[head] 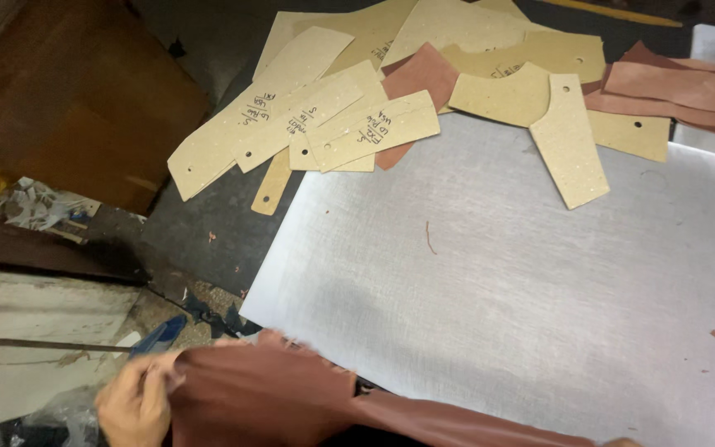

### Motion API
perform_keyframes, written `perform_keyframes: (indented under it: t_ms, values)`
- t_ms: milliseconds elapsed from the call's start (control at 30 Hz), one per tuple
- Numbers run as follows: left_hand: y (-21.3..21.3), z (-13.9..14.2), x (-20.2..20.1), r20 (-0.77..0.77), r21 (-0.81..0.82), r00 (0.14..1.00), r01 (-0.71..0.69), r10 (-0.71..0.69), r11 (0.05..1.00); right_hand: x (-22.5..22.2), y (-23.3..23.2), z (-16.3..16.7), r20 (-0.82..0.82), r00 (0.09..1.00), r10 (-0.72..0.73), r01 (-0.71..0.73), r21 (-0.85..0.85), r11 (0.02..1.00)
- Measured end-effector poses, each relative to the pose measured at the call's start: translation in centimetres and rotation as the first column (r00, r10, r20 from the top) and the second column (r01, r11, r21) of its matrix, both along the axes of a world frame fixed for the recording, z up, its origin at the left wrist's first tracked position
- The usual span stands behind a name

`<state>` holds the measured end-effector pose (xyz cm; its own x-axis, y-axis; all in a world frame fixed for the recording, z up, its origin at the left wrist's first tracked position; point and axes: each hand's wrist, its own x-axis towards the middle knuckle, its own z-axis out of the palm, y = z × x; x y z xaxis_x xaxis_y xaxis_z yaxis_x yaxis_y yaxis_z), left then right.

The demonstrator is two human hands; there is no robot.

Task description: The person cuts reddish-brown leather using a utility knife and cardboard templates. They place templates on the leather, trace and cut around them, then remove the templates and set the cut leather pieces aside.

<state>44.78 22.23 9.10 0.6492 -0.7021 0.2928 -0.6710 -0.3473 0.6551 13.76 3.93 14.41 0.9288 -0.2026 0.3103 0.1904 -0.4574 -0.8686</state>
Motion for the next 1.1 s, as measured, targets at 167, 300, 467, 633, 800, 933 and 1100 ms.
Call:
perform_keyframes:
  t_ms: [167, 300, 467, 633, 800, 933, 1100]
  values:
    - [-22.0, 5.9, -5.9, -0.024, -0.068, 0.869, 0.492, -0.495, 0.868, -4.1, -7.3, 1.7, 0.14, 0.947, -0.288, 0.302, -0.088, 0.949]
    - [-39.6, 3.1, -11.9, 0.255, -0.06, 0.767, 0.621, -0.589, 0.782, -27.1, -13.0, -1.0, -0.04, 0.29, -0.956, 0.956, -0.027, 0.291]
    - [-47.4, -3.5, -15.4, 0.321, 0.002, 0.826, 0.489, -0.464, 0.872, -43.4, -15.6, -10.0, -0.202, -0.324, -0.924, 0.898, -0.373, -0.234]
    - [-37.0, -6.1, -8.7, 0.298, 0.175, 0.796, 0.498, -0.527, 0.85, -48.5, -4.1, -18.8, -0.386, -0.506, -0.771, 0.776, -0.595, -0.211]
    - [-21.4, -6.9, -5.5, 0.156, 0.403, 0.911, 0.294, -0.381, 0.867, -47.1, 3.5, -23.2, -0.484, -0.547, -0.683, 0.729, -0.676, -0.105]
    - [-17.0, -9.5, -7.4, 0.272, 0.332, 0.912, 0.21, -0.306, 0.92, -44.8, 5.6, -23.0, -0.472, -0.569, -0.674, 0.687, -0.723, -0.073]
    - [-19.1, -11.9, -7.2, 0.056, 0.12, 0.972, 0.219, -0.227, 0.968, -42.4, 7.8, -20.8, -0.343, -0.613, -0.712, 0.575, -0.811, -0.105]
